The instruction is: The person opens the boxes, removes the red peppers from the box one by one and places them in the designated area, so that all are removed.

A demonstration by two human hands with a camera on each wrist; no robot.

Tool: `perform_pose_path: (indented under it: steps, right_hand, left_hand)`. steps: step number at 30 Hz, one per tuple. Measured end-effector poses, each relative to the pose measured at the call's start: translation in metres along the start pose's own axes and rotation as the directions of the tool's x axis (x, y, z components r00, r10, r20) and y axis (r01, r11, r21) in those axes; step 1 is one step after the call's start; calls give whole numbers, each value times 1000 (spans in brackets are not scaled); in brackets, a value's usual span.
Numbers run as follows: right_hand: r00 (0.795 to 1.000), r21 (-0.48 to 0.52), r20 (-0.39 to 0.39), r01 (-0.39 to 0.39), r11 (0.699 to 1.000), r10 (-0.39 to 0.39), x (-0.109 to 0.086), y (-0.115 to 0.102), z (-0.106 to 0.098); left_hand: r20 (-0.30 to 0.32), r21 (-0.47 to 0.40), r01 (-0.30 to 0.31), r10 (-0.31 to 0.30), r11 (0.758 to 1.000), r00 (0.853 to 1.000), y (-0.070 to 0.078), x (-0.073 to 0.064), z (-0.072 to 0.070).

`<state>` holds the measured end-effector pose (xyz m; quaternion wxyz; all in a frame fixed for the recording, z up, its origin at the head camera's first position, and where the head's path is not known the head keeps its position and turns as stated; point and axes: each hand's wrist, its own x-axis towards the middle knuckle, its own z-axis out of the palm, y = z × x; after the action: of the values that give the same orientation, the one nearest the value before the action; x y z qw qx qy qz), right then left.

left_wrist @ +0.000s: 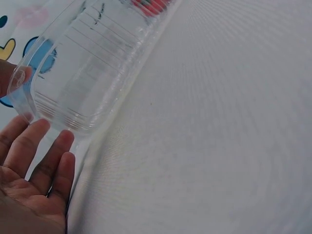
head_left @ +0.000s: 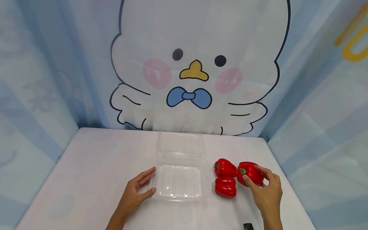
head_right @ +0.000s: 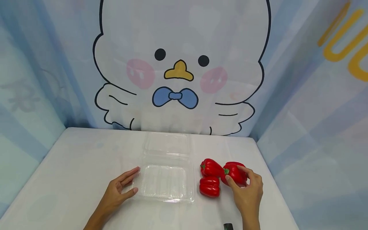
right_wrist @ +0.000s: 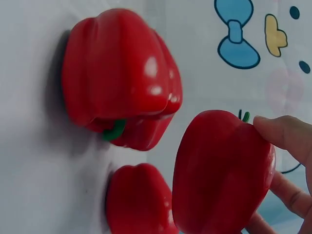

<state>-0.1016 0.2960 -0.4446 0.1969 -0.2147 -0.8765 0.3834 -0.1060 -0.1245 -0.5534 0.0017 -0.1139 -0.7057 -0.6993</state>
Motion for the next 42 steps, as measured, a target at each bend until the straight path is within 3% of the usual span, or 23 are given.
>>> perform_pose_path:
  steps: [17,42]
  right_hand:
    - [996,-96,-41,-83,992,79,5,25,-12]
    - [989,-205,80,-110,973,128,9,53,-3]
  left_hand:
    - [0,13,-13,13,1000,1000,1,0,-2]
    - [-4,-4,-51,51,999,999,0,5,0]
